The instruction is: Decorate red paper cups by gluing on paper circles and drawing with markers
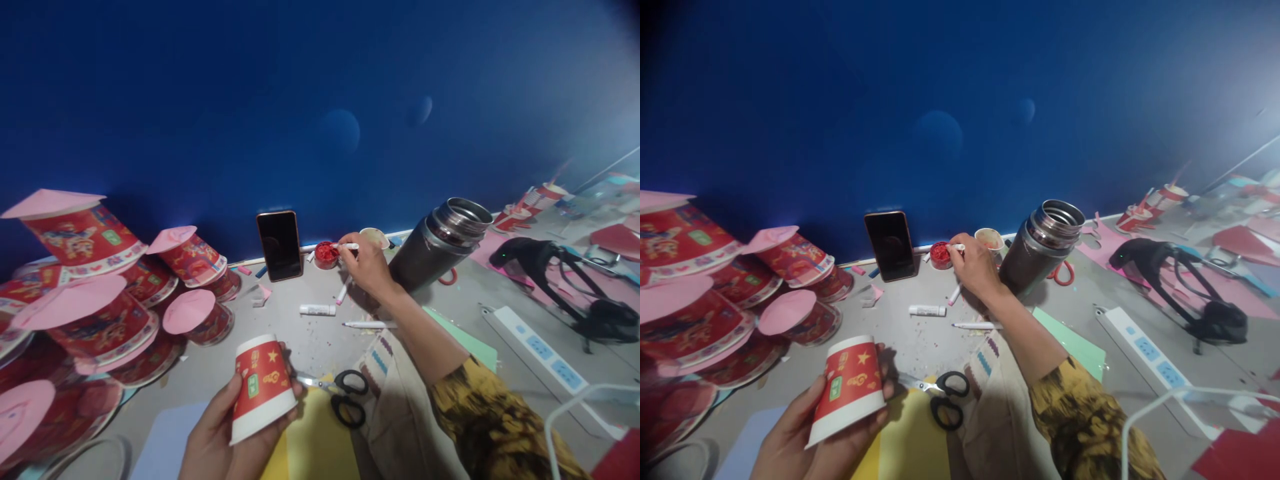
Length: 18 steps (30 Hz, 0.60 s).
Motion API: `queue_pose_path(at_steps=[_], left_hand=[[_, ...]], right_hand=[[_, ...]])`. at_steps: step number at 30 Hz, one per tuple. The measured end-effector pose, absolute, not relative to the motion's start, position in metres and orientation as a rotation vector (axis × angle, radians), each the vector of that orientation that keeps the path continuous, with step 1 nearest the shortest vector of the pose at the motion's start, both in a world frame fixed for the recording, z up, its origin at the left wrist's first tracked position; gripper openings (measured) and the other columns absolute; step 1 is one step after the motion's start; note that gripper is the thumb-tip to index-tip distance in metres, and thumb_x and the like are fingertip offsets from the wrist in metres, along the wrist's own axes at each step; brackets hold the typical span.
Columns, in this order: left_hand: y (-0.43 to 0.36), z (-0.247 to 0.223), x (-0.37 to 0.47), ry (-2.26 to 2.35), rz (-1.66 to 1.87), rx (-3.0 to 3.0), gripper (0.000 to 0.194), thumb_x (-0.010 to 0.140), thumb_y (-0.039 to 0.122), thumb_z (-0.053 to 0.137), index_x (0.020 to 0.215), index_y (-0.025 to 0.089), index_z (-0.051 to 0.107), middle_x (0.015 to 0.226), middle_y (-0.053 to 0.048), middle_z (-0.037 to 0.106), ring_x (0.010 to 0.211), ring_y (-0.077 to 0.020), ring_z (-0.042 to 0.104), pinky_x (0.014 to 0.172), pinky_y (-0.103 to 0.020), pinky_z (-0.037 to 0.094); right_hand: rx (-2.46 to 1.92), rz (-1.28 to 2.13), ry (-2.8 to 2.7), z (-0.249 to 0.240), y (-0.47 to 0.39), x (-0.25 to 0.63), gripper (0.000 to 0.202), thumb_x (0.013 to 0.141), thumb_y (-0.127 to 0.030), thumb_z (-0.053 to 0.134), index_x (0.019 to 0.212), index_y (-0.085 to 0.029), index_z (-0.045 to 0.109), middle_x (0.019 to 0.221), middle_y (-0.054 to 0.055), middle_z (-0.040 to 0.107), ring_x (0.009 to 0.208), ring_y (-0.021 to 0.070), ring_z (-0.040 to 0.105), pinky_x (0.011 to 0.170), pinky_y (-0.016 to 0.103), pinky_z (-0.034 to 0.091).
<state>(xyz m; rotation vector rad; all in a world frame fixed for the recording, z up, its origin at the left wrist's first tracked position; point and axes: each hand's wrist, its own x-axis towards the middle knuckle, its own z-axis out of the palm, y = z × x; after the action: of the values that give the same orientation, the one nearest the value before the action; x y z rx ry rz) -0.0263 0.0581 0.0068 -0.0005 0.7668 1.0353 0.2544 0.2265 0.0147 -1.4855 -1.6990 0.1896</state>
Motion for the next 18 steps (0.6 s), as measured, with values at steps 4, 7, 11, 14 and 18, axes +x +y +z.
queue_pose_path(at_steps=[4,7,11,14,18], left_hand=[[0.0576,0.0089,-0.0241,0.765,1.053,0.008,0.067,0.091,0.016,0.070,0.157,0.022,0.059,0.121,-0.019,0.083,0.091,-0.0392,0.083,0.073,-0.048,0.070],[0.0573,0.0130,-0.0218,0.797,1.061,-0.001,0.070,0.089,0.016,0.071,0.157,0.021,0.058,0.118,-0.019,0.083,0.090,-0.0391,0.083,0.073,-0.049,0.070],[0.0573,0.0158,-0.0206,0.810,1.072,-0.019,0.071,0.088,0.017,0.072,0.157,0.020,0.058,0.118,-0.020,0.082,0.089,-0.0383,0.083,0.073,-0.048,0.069],[0.0574,0.0140,-0.0214,0.795,1.059,-0.008,0.069,0.089,0.018,0.071,0.157,0.020,0.058,0.118,-0.020,0.082,0.089,-0.0378,0.083,0.073,-0.047,0.069],[0.0574,0.0113,-0.0225,0.800,1.054,0.006,0.068,0.089,0.018,0.071,0.156,0.019,0.058,0.119,-0.020,0.082,0.089,-0.0383,0.083,0.074,-0.048,0.069]], right_hand=[[-1.491,0.265,-1.687,0.0123,0.2275,0.2563,0.014,0.098,-0.030,0.064,0.099,-0.023,0.075,0.091,0.006,0.079,0.079,0.0241,0.070,0.075,0.035,0.050],[-1.502,0.266,-1.684,0.0103,0.2292,0.2571,0.014,0.096,-0.029,0.064,0.099,-0.022,0.076,0.091,0.007,0.080,0.081,0.0254,0.070,0.077,0.037,0.051],[-1.416,0.231,-1.680,0.0112,0.2288,0.2572,0.016,0.097,-0.030,0.062,0.098,-0.022,0.076,0.094,0.007,0.081,0.084,0.0250,0.071,0.080,0.036,0.053],[-1.405,0.256,-1.676,0.0106,0.2281,0.2567,0.015,0.095,-0.032,0.065,0.096,-0.022,0.076,0.092,0.006,0.080,0.083,0.0246,0.071,0.081,0.036,0.054],[-1.420,0.226,-1.704,0.0095,0.2272,0.2554,0.016,0.096,-0.034,0.065,0.094,-0.021,0.075,0.096,0.009,0.081,0.087,0.0262,0.072,0.084,0.039,0.054]])
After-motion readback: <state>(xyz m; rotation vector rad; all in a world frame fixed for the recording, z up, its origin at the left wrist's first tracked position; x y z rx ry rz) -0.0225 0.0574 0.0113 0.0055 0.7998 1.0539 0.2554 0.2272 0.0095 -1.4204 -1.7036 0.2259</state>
